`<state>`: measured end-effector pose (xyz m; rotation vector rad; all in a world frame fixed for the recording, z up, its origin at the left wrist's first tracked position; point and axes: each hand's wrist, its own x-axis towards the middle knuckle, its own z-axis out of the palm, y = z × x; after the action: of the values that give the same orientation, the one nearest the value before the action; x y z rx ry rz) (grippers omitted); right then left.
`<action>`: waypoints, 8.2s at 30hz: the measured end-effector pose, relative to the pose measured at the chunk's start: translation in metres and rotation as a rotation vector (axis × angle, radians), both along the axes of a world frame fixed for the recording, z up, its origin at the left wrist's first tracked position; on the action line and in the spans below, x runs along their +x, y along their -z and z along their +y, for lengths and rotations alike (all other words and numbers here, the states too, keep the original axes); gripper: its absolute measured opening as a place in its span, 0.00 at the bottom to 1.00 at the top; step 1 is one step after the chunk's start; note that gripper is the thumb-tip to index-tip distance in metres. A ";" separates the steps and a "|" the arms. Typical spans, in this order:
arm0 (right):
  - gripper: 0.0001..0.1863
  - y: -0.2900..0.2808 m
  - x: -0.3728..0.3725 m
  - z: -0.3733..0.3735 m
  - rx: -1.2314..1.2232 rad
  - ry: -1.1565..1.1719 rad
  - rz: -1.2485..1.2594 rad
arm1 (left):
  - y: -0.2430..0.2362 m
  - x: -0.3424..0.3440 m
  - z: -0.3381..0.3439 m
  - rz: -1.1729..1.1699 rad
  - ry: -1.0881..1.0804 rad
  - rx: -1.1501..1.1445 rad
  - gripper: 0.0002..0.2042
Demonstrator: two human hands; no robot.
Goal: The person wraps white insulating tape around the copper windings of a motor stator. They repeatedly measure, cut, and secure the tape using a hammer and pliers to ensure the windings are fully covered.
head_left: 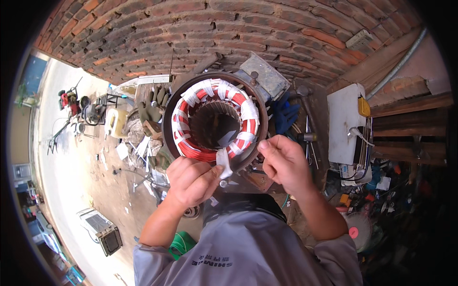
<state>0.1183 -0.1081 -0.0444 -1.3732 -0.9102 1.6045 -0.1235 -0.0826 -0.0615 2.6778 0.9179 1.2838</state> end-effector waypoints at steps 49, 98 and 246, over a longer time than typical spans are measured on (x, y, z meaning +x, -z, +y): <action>0.06 0.030 -0.084 -0.054 0.408 0.319 -0.466 | -0.056 0.053 0.140 1.092 0.180 -1.534 0.20; 0.17 0.009 -0.261 -0.065 0.835 0.835 0.741 | -0.052 0.076 0.106 1.147 0.341 -0.954 0.16; 0.14 0.006 -0.237 -0.130 0.073 0.875 -0.159 | 0.028 -0.098 -0.009 -0.400 0.816 -2.004 0.04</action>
<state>-0.1189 -0.2382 -0.0505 -1.5558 -0.3415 0.7944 -0.2211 -0.0915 -0.0895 0.8460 0.3775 0.1697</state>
